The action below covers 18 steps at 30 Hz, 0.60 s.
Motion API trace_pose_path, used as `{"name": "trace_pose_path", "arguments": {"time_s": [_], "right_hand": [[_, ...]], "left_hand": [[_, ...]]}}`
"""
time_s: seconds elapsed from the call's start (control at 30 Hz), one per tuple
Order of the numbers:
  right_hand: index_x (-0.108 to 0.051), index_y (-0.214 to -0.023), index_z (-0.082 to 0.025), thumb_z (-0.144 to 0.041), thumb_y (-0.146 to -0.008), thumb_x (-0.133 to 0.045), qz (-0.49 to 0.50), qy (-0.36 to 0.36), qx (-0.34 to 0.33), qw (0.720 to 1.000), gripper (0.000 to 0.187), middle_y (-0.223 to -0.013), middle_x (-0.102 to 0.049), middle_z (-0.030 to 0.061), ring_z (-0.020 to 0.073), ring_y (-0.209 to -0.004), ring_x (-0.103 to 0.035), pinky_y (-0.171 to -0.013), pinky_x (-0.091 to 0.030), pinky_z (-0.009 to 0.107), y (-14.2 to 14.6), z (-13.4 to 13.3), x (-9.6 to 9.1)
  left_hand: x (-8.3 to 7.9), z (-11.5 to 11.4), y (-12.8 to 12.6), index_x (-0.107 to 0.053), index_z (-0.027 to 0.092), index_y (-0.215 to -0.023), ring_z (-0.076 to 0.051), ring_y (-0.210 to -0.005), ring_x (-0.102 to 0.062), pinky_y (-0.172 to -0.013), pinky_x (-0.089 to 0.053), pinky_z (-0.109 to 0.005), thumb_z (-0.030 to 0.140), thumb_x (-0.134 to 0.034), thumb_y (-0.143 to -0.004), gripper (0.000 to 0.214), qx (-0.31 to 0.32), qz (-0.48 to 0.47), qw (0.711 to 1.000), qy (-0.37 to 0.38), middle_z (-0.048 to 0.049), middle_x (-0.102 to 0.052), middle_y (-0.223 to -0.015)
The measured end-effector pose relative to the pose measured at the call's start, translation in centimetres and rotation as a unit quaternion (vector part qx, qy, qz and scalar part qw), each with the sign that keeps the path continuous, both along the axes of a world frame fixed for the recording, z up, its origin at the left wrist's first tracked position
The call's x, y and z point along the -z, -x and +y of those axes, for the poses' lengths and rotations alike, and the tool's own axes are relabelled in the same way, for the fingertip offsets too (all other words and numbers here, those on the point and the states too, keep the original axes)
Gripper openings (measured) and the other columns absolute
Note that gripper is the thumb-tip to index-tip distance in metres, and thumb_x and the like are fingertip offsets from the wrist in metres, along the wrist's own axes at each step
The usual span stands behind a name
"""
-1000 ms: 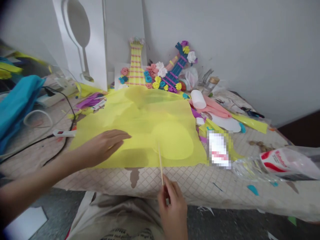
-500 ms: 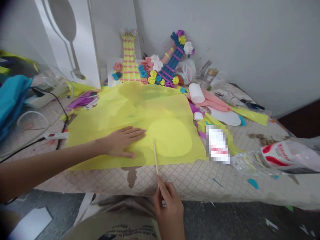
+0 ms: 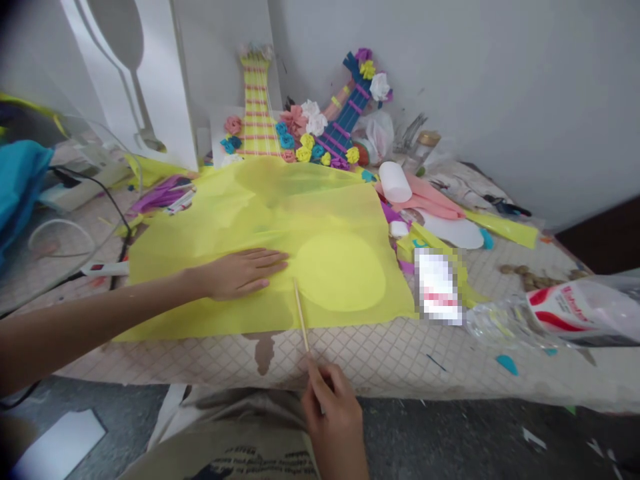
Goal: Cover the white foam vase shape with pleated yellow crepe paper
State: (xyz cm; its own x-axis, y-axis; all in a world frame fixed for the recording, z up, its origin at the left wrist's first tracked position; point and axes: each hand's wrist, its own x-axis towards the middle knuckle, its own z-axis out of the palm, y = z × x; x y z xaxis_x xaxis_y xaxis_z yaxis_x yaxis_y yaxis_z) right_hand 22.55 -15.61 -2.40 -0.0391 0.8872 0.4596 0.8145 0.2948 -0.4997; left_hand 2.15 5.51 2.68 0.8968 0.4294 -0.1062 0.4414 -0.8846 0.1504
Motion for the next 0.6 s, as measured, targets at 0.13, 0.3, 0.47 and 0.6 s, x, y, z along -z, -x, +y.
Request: {"name": "trace_pose_path", "arguments": {"time_s": [0.13, 0.3, 0.47, 0.6], "right_hand": [[-0.060, -0.110, -0.017, -0.010, -0.080, -0.046, -0.004, -0.005, 0.014, 1.000, 0.034, -0.071, -0.059, 0.0022, 0.0088, -0.060, -0.058, -0.056, -0.047, 0.016, 0.1, -0.1, 0.0], [-0.060, -0.108, -0.016, -0.008, -0.080, -0.043, 0.001, 0.001, -0.016, 1.000, 0.034, -0.072, -0.059, 0.0032, 0.0090, -0.062, -0.059, -0.057, -0.048, 0.016, 0.6, -0.2, 0.3], [-0.060, -0.110, -0.018, -0.009, -0.080, -0.044, 0.001, -0.013, 0.012, 1.000, 0.035, -0.072, -0.060, 0.0030, 0.0089, -0.062, -0.059, -0.057, -0.048, 0.016, 0.9, -0.3, 0.3], [-0.060, -0.111, -0.017, -0.009, -0.080, -0.044, -0.001, -0.005, -0.008, 1.000, 0.035, -0.074, -0.060, 0.0041, 0.0096, -0.063, -0.059, -0.057, -0.048, 0.017, 1.5, -0.5, 0.7]], "left_hand": [[0.0, 0.1, 0.1, -0.020, 0.017, -0.139, -0.016, -0.134, -0.017, -0.109, -0.010, -0.031, 0.037, -0.016, -0.093, 0.050, 0.000, 0.000, 1.000, 0.007, -0.0052, -0.019, -0.147], [0.2, 0.2, 0.2, -0.020, 0.015, -0.139, -0.015, -0.134, -0.015, -0.110, -0.009, -0.030, 0.037, -0.016, -0.093, 0.051, 0.008, 0.002, 1.000, 0.007, -0.0061, -0.018, -0.147], [0.2, 0.2, 0.2, -0.019, 0.017, -0.139, -0.015, -0.134, -0.016, -0.110, -0.010, -0.031, 0.037, -0.015, -0.093, 0.050, 0.002, -0.007, 1.000, 0.023, -0.0045, -0.017, -0.147], [0.1, 0.2, 0.2, -0.021, 0.017, -0.139, -0.015, -0.134, -0.017, -0.110, -0.011, -0.031, 0.036, -0.015, -0.093, 0.050, -0.003, -0.010, 0.999, 0.036, -0.0042, -0.018, -0.147]]}}
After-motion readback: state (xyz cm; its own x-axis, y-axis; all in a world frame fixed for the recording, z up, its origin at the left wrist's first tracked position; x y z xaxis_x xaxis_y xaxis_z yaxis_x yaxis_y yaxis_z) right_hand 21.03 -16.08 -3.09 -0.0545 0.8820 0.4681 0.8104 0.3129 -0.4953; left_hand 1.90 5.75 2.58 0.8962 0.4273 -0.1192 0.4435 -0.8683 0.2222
